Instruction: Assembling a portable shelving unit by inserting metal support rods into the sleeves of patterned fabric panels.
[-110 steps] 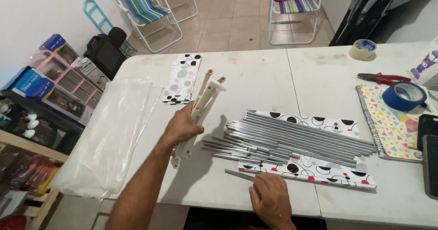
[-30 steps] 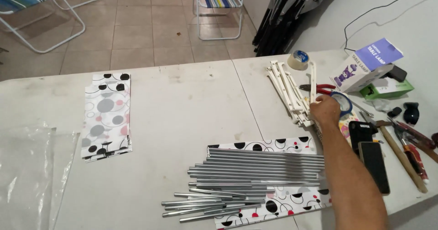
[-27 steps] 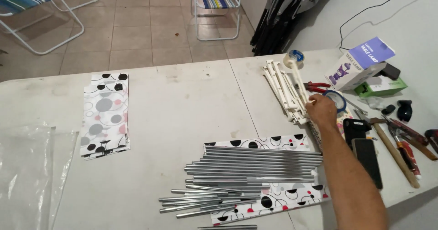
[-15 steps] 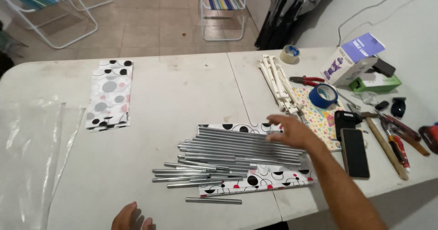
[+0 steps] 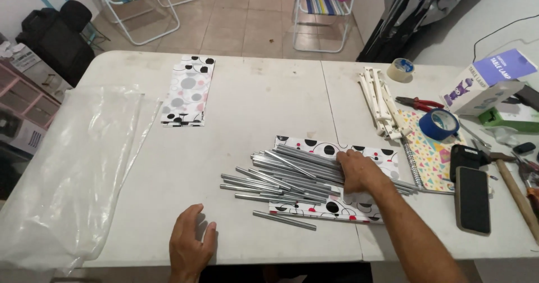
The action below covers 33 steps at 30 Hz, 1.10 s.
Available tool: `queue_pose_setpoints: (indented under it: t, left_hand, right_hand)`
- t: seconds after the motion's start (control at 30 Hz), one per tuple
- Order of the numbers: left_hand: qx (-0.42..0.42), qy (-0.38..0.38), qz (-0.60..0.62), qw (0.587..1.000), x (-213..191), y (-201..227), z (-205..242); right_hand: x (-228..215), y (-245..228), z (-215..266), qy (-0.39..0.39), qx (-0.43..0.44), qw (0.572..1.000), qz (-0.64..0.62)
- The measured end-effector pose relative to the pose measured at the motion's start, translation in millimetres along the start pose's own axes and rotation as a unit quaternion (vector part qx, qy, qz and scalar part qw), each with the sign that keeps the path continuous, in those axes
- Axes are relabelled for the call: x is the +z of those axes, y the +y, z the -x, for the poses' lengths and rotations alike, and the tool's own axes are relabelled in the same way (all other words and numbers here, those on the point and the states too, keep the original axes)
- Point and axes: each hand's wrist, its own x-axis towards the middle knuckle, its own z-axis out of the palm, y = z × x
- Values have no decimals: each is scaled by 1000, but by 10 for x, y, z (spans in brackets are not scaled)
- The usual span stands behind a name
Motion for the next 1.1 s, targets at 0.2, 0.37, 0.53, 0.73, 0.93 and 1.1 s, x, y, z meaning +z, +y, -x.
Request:
queue_pose_setpoints:
  t: [0.2, 0.37, 0.53, 0.73, 0.93, 1.1]
  left_hand:
    - [28, 8, -12, 1000, -1, -31, 2]
    - [61, 14, -17, 998, 16, -74, 32]
    - [48, 2, -9, 999, 40, -126, 14]
    - [91, 25, -17, 995, 56, -125, 18]
    - [75, 15, -26, 997, 73, -132, 17]
    - [72, 8, -32, 997, 76, -147, 17]
  right_hand:
    - [250, 67, -260, 2, 16, 1000, 6]
    - [369, 95, -210, 20, 14, 998, 63]
    - [109, 103, 118, 77, 49, 993, 79]
    - [-491, 200, 811, 92, 81, 979, 164]
    - [-306, 910, 814, 253, 42, 964, -68]
    - [-26, 668, 621, 385, -276, 654, -590]
